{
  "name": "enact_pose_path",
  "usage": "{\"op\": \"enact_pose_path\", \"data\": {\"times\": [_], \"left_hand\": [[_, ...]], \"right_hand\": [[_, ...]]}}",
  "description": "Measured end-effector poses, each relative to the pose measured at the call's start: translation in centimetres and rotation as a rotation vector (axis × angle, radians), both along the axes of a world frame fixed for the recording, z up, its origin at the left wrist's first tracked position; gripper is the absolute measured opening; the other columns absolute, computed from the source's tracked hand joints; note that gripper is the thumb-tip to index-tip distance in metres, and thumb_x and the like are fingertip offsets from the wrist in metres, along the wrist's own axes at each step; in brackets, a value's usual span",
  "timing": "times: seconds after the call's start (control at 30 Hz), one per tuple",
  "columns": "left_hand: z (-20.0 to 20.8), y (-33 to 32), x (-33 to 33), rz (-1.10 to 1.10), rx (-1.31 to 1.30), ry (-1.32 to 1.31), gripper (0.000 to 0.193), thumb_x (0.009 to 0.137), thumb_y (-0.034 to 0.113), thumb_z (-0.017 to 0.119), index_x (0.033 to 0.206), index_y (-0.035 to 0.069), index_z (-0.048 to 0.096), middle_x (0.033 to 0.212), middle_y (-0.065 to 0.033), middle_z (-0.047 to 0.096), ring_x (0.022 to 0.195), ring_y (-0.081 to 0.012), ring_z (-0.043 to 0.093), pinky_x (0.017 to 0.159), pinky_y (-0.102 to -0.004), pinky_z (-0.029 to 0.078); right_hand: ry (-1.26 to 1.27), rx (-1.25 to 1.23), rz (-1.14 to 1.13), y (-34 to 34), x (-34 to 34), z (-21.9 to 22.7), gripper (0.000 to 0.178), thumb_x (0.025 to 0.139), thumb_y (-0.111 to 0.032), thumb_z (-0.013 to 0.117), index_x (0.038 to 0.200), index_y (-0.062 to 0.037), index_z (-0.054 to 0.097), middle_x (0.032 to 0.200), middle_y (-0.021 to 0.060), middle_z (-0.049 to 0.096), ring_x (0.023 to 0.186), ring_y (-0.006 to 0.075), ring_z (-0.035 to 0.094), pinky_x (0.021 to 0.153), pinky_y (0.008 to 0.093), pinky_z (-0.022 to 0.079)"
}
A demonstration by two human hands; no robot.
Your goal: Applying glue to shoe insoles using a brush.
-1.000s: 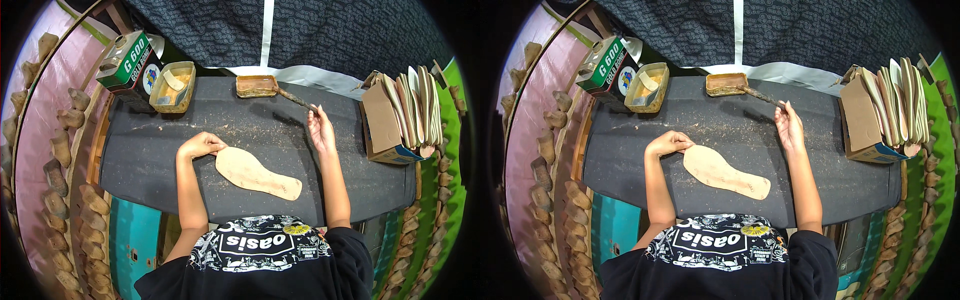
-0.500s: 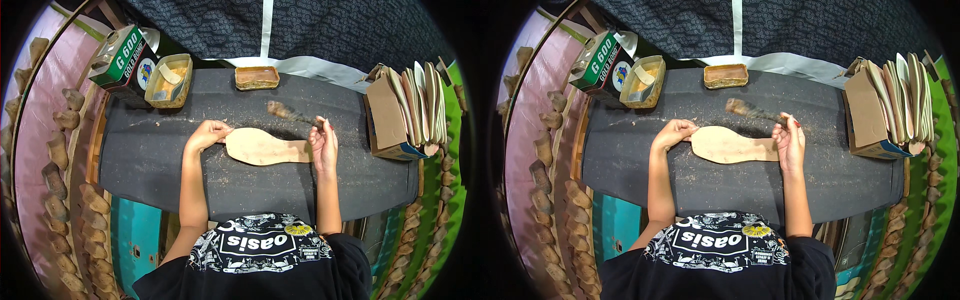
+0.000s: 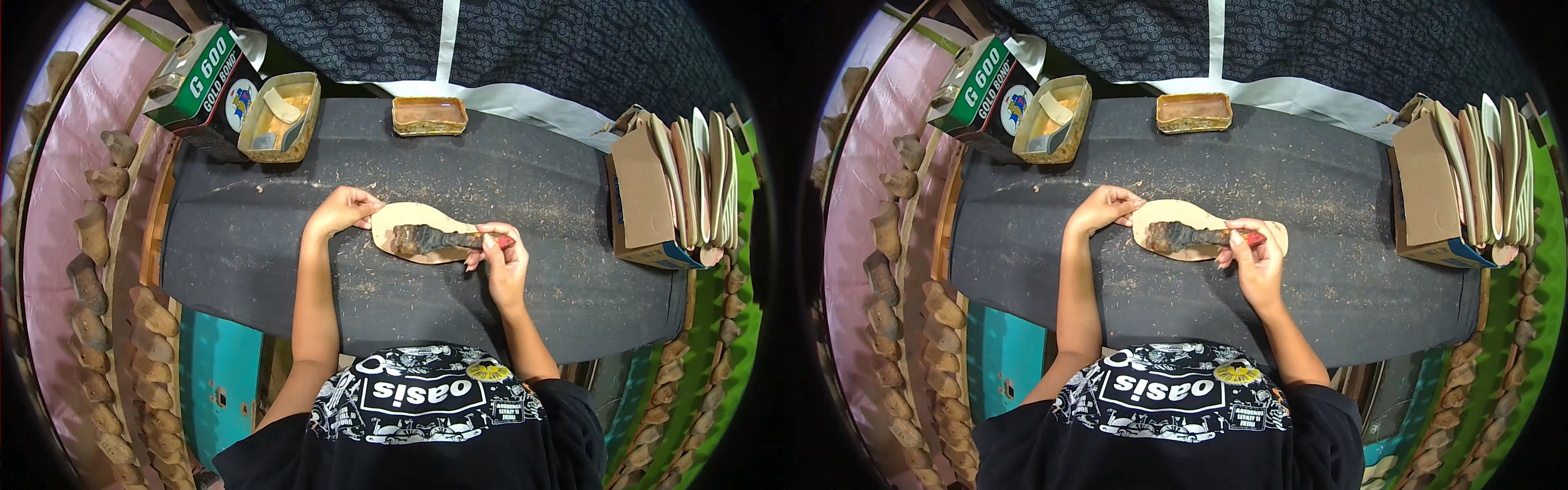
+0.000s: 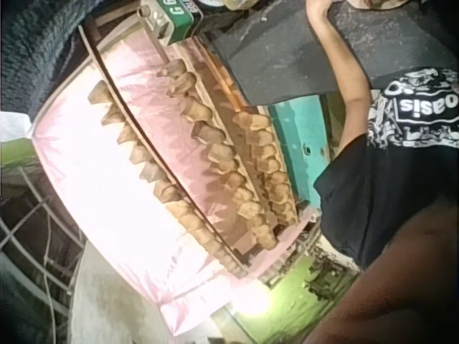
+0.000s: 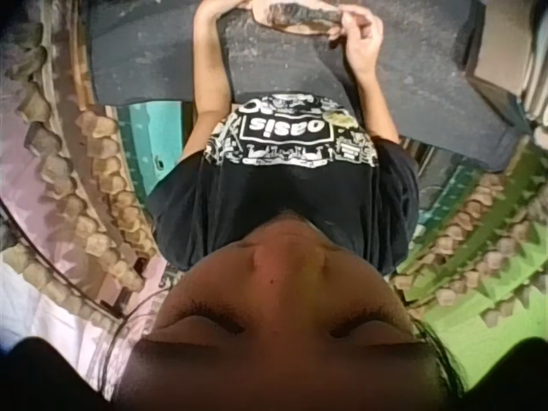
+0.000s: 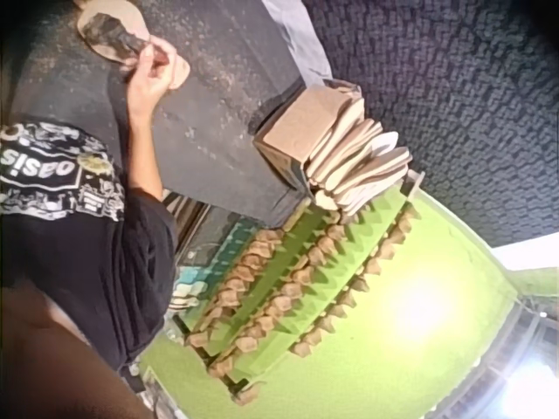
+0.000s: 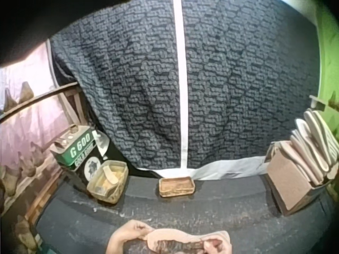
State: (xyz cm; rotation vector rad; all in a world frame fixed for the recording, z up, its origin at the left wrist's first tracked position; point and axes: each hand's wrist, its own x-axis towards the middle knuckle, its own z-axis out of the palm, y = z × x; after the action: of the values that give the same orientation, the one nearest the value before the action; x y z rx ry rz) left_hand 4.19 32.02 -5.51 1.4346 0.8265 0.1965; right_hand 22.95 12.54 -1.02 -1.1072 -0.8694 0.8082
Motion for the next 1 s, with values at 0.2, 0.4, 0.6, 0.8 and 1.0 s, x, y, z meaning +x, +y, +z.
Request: {"op": "enact_pose_path", "data": {"times": [0.2, 0.4, 0.6, 0.8, 1.0], "left_hand": [[-0.3, 0.2, 0.0, -0.023, -0.012, 0.006, 0.022, 0.078, 0.019, 0.055, 0.088, -0.001, 0.057, 0.076, -0.0034, 0.058, 0.064, -0.0058, 0.053, 0.060, -0.0186, 0.047], [-0.1, 0.2, 0.1, -0.038, -0.041, 0.004, 0.022, 0.078, 0.020, 0.055, 0.088, 0.000, 0.057, 0.077, -0.0026, 0.057, 0.065, -0.0057, 0.052, 0.061, -0.0188, 0.047], [0.0, 0.2, 0.1, -0.004, -0.061, -0.013, 0.020, 0.078, 0.016, 0.055, 0.086, -0.001, 0.057, 0.073, -0.0028, 0.057, 0.061, -0.0059, 0.051, 0.057, -0.0188, 0.047], [0.0, 0.3, 0.0, -0.018, -0.061, 0.005, 0.020, 0.078, 0.016, 0.054, 0.088, -0.001, 0.057, 0.075, -0.0034, 0.057, 0.063, -0.0065, 0.052, 0.059, -0.0195, 0.047], [0.0, 0.3, 0.2, -0.026, -0.057, 0.005, 0.020, 0.078, 0.017, 0.054, 0.087, 0.000, 0.057, 0.074, -0.0034, 0.057, 0.063, -0.0067, 0.052, 0.059, -0.0200, 0.047]], "right_hand": [[-0.021, -0.058, 0.102, -0.3, -1.3, -1.1, 0.017, 0.081, -0.006, 0.047, 0.095, 0.0017, 0.046, 0.077, 0.0067, 0.052, 0.061, 0.0090, 0.052, 0.054, 0.0208, 0.045], [-0.144, -0.077, 0.077, -0.3, -1.7, -0.8, 0.015, 0.079, -0.004, 0.048, 0.093, 0.0018, 0.048, 0.078, 0.0068, 0.053, 0.062, 0.0097, 0.053, 0.056, 0.0204, 0.044], [-0.545, 0.033, -0.118, -1.0, 0.8, 0.0, 0.007, 0.070, -0.004, 0.055, 0.075, 0.0011, 0.055, 0.067, 0.0073, 0.057, 0.059, 0.0103, 0.054, 0.054, 0.0209, 0.042], [-0.406, 0.062, -0.181, -1.4, 1.8, 0.6, 0.005, 0.072, -0.002, 0.052, 0.074, 0.0027, 0.054, 0.062, 0.0052, 0.054, 0.049, 0.0079, 0.051, 0.044, 0.0179, 0.039], [-0.082, -0.040, 0.049, -0.3, -0.6, -1.1, 0.015, 0.078, -0.003, 0.051, 0.092, 0.0031, 0.050, 0.079, 0.0077, 0.055, 0.062, 0.0105, 0.056, 0.053, 0.0201, 0.048]]}}
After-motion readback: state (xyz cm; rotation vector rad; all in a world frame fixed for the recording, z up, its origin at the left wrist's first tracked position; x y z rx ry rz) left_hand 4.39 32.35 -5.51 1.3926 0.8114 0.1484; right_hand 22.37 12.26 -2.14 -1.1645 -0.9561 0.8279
